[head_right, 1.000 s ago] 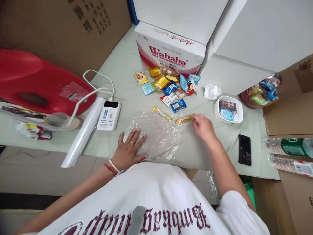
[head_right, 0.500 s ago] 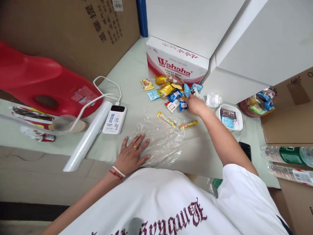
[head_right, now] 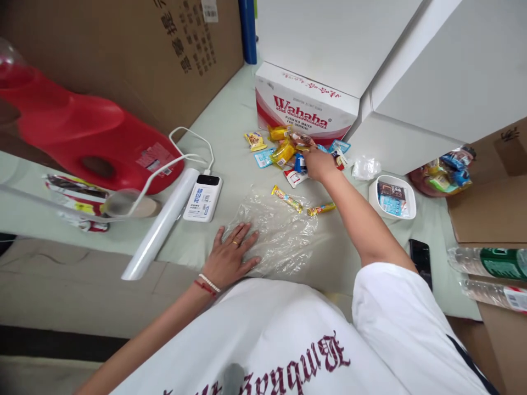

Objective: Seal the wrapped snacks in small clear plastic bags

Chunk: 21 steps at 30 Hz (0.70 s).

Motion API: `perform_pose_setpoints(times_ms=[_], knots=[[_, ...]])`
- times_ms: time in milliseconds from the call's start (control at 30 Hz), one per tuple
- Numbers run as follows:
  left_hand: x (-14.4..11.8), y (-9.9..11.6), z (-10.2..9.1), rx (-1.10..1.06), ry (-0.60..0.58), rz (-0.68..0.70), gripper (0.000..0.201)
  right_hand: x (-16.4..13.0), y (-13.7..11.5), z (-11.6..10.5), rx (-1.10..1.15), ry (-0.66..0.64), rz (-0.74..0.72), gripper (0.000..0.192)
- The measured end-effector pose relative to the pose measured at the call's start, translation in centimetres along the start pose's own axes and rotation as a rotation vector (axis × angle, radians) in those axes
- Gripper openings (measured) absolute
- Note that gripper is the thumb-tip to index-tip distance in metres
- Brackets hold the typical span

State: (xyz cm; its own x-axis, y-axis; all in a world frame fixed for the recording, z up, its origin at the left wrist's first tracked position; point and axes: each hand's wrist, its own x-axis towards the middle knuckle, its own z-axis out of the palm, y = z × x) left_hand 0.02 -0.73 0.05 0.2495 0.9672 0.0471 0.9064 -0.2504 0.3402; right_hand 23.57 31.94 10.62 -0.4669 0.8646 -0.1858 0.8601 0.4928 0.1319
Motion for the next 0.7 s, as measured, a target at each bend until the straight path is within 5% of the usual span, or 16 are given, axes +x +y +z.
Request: perform_pose_setpoints(times_ms=[100,200,300,400,533,700], knots=[[0.1,0.7,0.5,-0.018,0.011,-0.027,0.069,-4.0,0.0,-1.4,0.151,0.118,0.084,0.051],[0.5,1.9,1.0,-0.025,0.015,-0.050,0.071,-8.9,-2.6,-1.6,0.402,0.013,-0.014,0.041],[0.7,2.6,1.2,-0.038,0.027,-0.053,0.071,-13.6,-6.7,0.6,0.504,-0.194,-0.141,0.032],[0.4,2.3,1.1,-0.060,0.051,-0.073,0.072,-17.3,-8.9,4.4,0.459,-0.271,-0.075,0.039],[-0.8,1.3,0.8,-0.112,0.082,-0.071,0.059,-21.6,-6.6,7.7,0.513,-0.281,0.088,0.043],[-2.0,1.7,0.1,-0.059,0.094,-0.114,0.041,-23.6,-3.6,5.3,0.626,-0.212,0.120,0.033]])
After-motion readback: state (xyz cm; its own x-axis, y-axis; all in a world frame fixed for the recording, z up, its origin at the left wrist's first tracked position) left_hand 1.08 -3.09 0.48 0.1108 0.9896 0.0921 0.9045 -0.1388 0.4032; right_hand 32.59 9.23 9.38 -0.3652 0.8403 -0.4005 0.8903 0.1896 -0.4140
